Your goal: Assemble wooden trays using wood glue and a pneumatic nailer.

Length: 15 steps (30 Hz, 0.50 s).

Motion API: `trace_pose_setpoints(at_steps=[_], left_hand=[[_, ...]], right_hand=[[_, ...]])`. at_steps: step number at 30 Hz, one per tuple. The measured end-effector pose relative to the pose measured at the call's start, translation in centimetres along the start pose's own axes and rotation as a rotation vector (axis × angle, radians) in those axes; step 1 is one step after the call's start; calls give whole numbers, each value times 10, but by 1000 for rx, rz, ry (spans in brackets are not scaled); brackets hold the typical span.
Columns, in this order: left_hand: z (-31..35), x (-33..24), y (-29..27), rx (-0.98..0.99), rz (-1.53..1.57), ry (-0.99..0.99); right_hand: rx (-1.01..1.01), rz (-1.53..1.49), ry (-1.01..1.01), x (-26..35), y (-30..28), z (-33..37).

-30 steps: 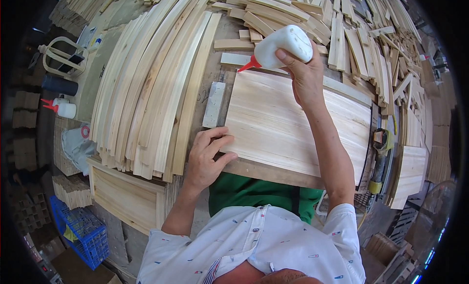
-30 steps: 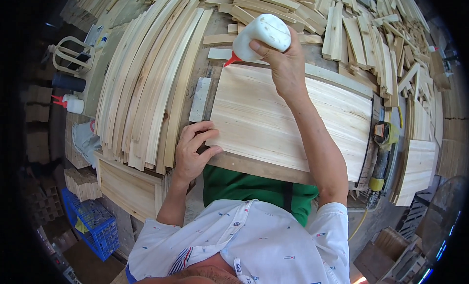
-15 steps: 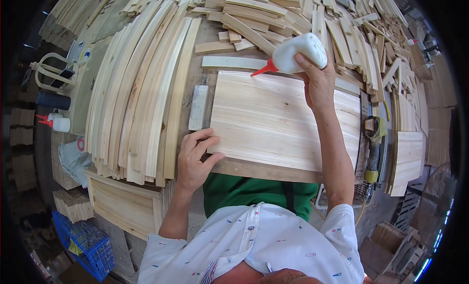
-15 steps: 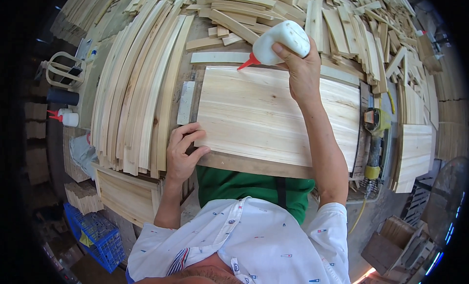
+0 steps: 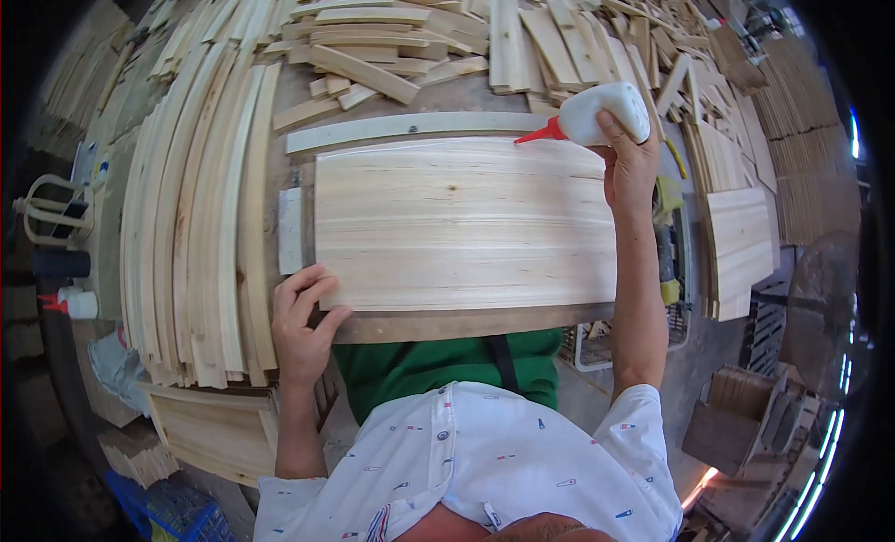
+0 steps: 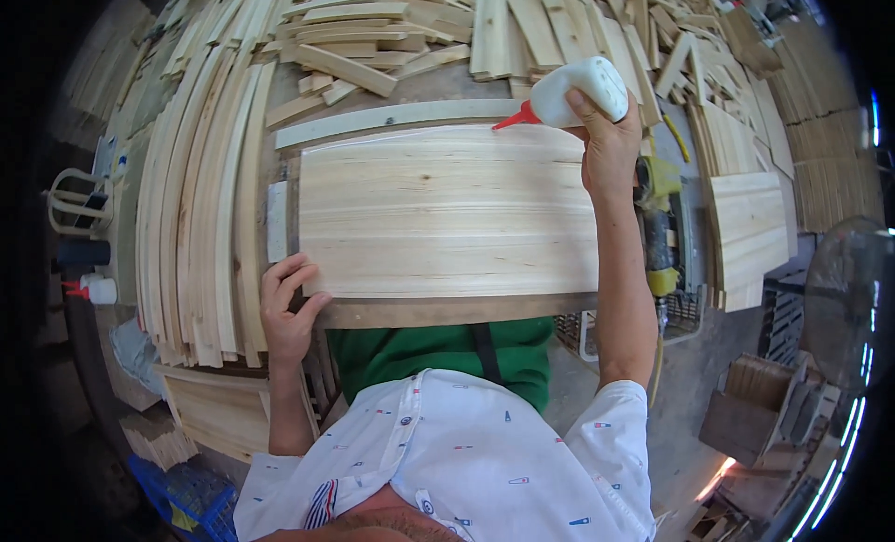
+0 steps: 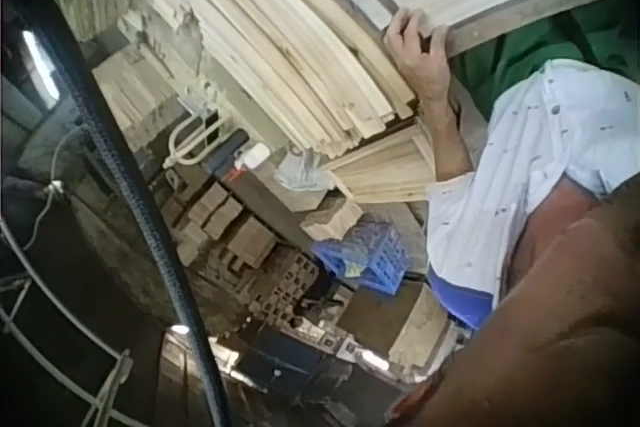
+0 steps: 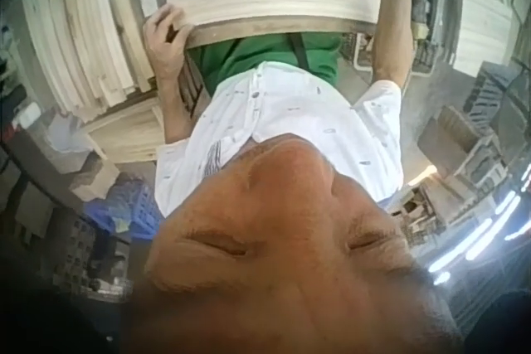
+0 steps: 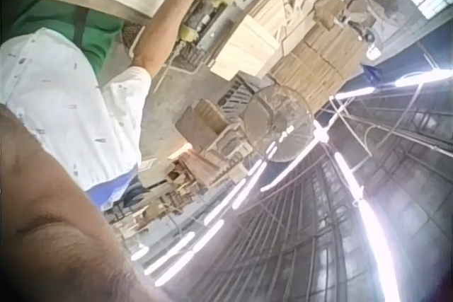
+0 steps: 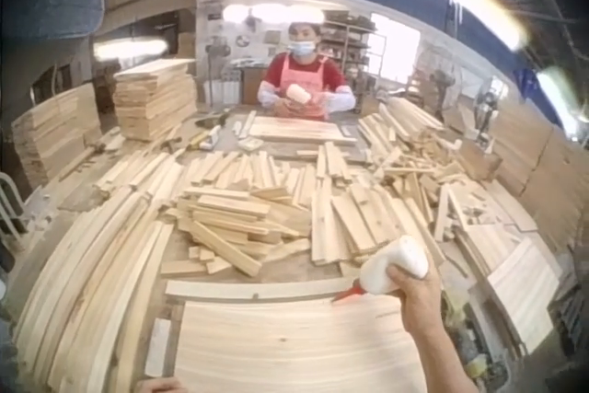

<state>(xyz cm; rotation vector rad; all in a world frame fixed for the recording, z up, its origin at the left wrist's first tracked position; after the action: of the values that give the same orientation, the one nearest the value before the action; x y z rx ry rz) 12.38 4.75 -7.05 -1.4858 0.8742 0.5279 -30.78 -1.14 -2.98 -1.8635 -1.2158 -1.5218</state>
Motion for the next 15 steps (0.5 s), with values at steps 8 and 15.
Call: trace_pose_setpoints(at_steps=[8, 15], left_hand=[[1, 0, -1, 38, -7, -30], [2, 1, 1, 38, -7, -49]], right_hand=[[-178, 258, -153, 29, -64, -5], [-232, 508, -238, 42, -82, -4]])
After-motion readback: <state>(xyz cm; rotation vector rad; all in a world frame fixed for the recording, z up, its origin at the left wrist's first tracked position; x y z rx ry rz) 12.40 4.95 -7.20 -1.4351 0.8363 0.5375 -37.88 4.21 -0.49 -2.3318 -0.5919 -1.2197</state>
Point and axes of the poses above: each hand's wrist, its own z-axis away from the middle knuckle, its own y-axis out of the palm, x = y × z, the point moved 3 cm from there along -z, towards the middle knuckle, and after that the axes turned 6 degrees about -y, right-handed, at the moved point
